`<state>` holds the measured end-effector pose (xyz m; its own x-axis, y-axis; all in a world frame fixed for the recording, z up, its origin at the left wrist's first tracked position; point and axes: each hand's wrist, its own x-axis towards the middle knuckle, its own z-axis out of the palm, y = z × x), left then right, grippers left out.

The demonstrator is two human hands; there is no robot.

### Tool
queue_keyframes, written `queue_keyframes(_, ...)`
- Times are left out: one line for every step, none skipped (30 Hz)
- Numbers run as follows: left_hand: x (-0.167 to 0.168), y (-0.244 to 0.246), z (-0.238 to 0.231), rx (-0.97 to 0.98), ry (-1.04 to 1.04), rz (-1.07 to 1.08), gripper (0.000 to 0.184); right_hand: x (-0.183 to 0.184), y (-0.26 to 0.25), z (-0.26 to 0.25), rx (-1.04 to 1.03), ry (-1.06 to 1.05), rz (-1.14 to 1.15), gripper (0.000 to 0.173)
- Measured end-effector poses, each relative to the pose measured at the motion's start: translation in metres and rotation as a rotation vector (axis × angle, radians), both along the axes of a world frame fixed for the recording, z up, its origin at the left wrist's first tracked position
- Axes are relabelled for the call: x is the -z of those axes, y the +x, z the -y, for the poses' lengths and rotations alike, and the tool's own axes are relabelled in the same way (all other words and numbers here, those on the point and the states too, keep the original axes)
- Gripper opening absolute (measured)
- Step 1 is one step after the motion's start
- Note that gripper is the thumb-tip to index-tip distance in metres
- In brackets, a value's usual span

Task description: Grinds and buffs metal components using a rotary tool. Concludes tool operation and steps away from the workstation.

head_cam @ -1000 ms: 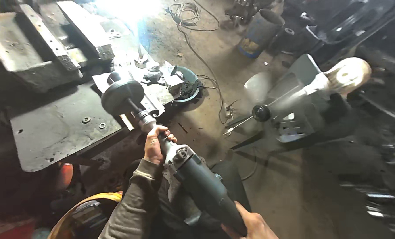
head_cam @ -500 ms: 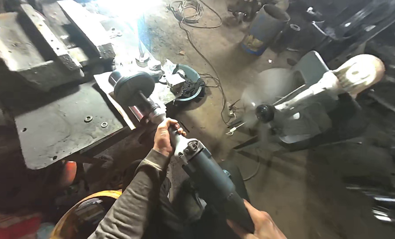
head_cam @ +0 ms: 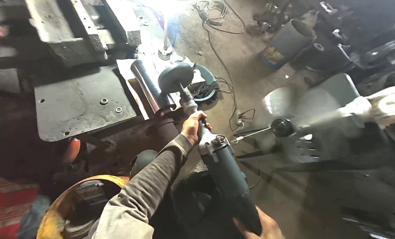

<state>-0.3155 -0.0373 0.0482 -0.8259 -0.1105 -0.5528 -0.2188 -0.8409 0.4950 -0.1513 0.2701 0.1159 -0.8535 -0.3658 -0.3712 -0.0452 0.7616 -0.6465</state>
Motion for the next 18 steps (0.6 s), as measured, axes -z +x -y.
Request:
queue_keyframes(-0.001, 0.001, 0.001, 0.002, 0.004, 0.004, 0.009, -0.001, 0.001, 0.001, 0.0, 0.003, -0.002, 0.05)
queue_keyframes(-0.001, 0.001, 0.003, 0.0, 0.015, -0.002, 0.011, -0.002, 0.002, 0.001, -0.002, 0.008, -0.003, 0.051)
queue_keyframes(-0.001, 0.003, 0.005, 0.003, 0.017, -0.017, 0.012, -0.003, 0.003, 0.002, -0.002, 0.011, 0.001, 0.052)
queue_keyframes(-0.001, 0.008, 0.006, 0.006, 0.01, -0.043, 0.011, -0.005, 0.005, 0.002, 0.0, 0.015, 0.006, 0.052)
queue_keyframes(-0.002, 0.013, 0.007, 0.006, 0.002, -0.069, 0.01, -0.006, 0.006, 0.003, 0.0, 0.017, 0.006, 0.052)
queue_keyframes(-0.004, 0.019, 0.009, 0.006, -0.011, -0.091, 0.01, -0.008, 0.008, 0.004, -0.005, 0.021, 0.003, 0.052)
queue_keyframes(-0.008, 0.025, 0.011, 0.006, -0.031, -0.103, 0.01, -0.009, 0.009, 0.005, -0.013, 0.023, -0.001, 0.052)
queue_keyframes(-0.01, 0.032, 0.013, 0.002, -0.041, -0.12, 0.011, -0.01, 0.011, 0.007, -0.023, 0.021, -0.005, 0.051)
queue_keyframes(-0.011, 0.037, 0.017, 0.0, -0.048, -0.14, 0.013, -0.01, 0.013, 0.008, -0.031, 0.02, -0.006, 0.051)
queue_keyframes(-0.011, 0.042, 0.02, -0.001, -0.049, -0.161, 0.014, -0.011, 0.015, 0.009, -0.036, 0.025, -0.012, 0.052)
queue_keyframes(-0.011, 0.046, 0.023, 0.001, -0.048, -0.185, 0.015, -0.013, 0.017, 0.01, -0.045, 0.039, -0.015, 0.053)
queue_keyframes(-0.011, 0.049, 0.025, 0.006, -0.045, -0.203, 0.016, -0.016, 0.018, 0.013, -0.057, 0.059, -0.013, 0.054)
queue_keyframes(-0.012, 0.053, 0.028, 0.003, -0.041, -0.214, 0.016, -0.018, 0.019, 0.015, -0.067, 0.079, -0.009, 0.055)
queue_keyframes(-0.012, 0.056, 0.03, -0.001, -0.042, -0.223, 0.018, -0.019, 0.02, 0.016, -0.074, 0.096, -0.007, 0.055)
queue_keyframes(-0.012, 0.058, 0.032, -0.012, -0.047, -0.226, 0.021, -0.019, 0.02, 0.017, -0.081, 0.111, -0.007, 0.055)
queue_keyframes(-0.011, 0.06, 0.034, -0.034, -0.041, -0.232, 0.023, -0.018, 0.02, 0.017, -0.09, 0.122, -0.005, 0.056)
queue_keyframes(-0.009, 0.063, 0.036, -0.056, -0.028, -0.238, 0.024, -0.017, 0.02, 0.017, -0.101, 0.128, 0.0, 0.056)
queue_keyframes(-0.007, 0.066, 0.038, -0.08, -0.016, -0.239, 0.024, -0.017, 0.021, 0.019, -0.111, 0.128, 0.002, 0.055)
